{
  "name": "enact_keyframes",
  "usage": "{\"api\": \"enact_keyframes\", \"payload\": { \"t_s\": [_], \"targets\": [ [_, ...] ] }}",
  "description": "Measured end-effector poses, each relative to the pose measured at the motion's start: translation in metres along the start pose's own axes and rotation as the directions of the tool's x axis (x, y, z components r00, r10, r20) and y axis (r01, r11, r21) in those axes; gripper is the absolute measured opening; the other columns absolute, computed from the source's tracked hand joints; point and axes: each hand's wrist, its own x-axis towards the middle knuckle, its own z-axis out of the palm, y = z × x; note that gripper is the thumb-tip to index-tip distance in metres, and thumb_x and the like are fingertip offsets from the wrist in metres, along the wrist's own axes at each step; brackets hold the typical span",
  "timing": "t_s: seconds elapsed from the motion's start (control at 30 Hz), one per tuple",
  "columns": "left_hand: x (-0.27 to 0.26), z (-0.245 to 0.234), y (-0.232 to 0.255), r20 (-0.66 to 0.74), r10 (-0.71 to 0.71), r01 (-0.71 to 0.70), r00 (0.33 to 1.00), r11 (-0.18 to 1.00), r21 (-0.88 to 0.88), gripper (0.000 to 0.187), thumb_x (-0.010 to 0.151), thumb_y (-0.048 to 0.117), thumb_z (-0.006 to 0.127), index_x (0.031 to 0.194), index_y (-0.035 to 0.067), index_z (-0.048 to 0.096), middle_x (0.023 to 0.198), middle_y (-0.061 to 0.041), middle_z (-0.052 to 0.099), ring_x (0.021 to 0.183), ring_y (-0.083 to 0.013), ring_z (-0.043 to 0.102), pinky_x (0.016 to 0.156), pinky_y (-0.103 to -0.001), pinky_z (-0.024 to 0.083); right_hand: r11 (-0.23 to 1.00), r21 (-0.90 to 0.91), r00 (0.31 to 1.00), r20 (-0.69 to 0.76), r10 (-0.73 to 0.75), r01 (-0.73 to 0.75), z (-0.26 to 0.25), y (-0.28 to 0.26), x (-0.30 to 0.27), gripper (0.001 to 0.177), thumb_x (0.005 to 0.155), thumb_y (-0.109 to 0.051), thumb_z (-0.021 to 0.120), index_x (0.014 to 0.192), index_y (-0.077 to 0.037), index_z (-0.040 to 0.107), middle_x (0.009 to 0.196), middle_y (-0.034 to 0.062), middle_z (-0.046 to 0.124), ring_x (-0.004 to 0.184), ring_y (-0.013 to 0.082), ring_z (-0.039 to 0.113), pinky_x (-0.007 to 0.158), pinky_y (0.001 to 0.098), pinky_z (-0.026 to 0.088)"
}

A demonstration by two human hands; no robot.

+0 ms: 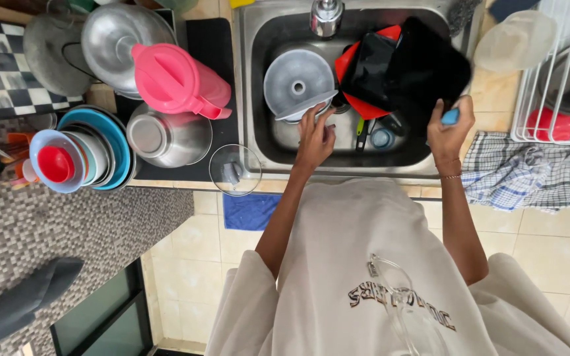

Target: Washing various kitchenware items including plates, bowls, and a cake pan in a kitchen sink using a sponge and dish soap.

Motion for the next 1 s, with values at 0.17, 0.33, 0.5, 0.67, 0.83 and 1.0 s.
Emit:
{"api": "enact_keyframes", "payload": {
  "t_s": [0.17,0.33,0.5,0.67,0.83,1.0],
  "targets": [
    [0.007,0.060,-0.032,0.276,-0.324,0.422,0.905,0.760,-0.494,0.055,0.096,0.019,0.065,0.147,0.011,0.047,0.141,-0.012,0.058,0.106,-0.0232,0.066,0.084,-0.036,0.055,0.856,0.495,0.977,-0.060,0.205,-0.149,0.012,-0.008,-0.008,0.040,0.106,0.000,0.072,0.141,0.004,0.052,0.127,0.0071,0.065,0.114,0.0169,0.063,0.102,0.0309,0.052],
    [0.024,0.068,0.012,0.521,-0.130,0.536,0.844,0.263,-0.802,0.061,0.106,0.038,0.060,0.155,0.010,0.037,0.142,-0.010,0.059,0.124,-0.0185,0.062,0.100,-0.038,0.054,0.428,0.839,0.908,0.166,0.385,-0.335,0.013,-0.071,-0.017,0.054,0.096,-0.005,0.072,0.144,-0.005,0.046,0.131,0.0045,0.064,0.120,0.0169,0.062,0.107,0.0325,0.050],
    [0.029,0.082,0.036,0.389,-0.376,0.489,0.841,0.221,-0.844,0.064,0.107,0.041,0.052,0.157,0.005,0.036,0.149,-0.011,0.050,0.133,-0.0208,0.050,0.108,-0.039,0.043,0.568,0.747,0.930,0.189,0.316,-0.345,0.035,-0.036,-0.044,0.040,0.106,-0.007,0.070,0.142,0.000,0.053,0.132,0.0077,0.064,0.120,0.0185,0.059,0.108,0.0342,0.047],
    [0.040,0.065,0.028,0.136,-0.526,0.413,0.840,0.455,-0.789,0.071,0.112,0.050,0.039,0.157,-0.005,0.036,0.159,-0.017,0.046,0.145,-0.0267,0.042,0.121,-0.036,0.029,0.311,0.722,0.777,0.503,0.377,-0.618,0.025,-0.015,-0.041,0.027,0.108,-0.033,0.059,0.104,-0.015,0.040,0.087,0.0082,0.050,0.071,0.0271,0.054,0.064,0.0447,0.048],
    [0.051,0.029,0.035,0.036,-0.486,0.388,0.873,0.650,-0.653,0.075,0.111,0.052,0.031,0.157,-0.008,0.034,0.159,-0.024,0.043,0.149,-0.0343,0.038,0.123,-0.037,0.025,0.007,0.826,0.781,0.529,0.332,-0.563,0.001,0.036,-0.020,0.048,0.102,-0.050,0.041,0.111,-0.003,0.049,0.099,0.0158,0.052,0.091,0.0333,0.060,0.081,0.0490,0.050],
    [0.038,0.041,0.044,0.079,-0.477,0.433,0.875,0.700,-0.567,0.079,0.111,0.054,0.029,0.159,-0.009,0.025,0.163,-0.029,0.033,0.154,-0.0386,0.029,0.125,-0.039,0.021,0.260,0.850,0.882,0.396,0.256,-0.458,0.018,-0.022,0.018,0.036,0.101,-0.040,0.053,0.116,-0.008,0.048,0.107,0.0140,0.056,0.102,0.0357,0.064,0.095,0.0515,0.055]
  ]
}}
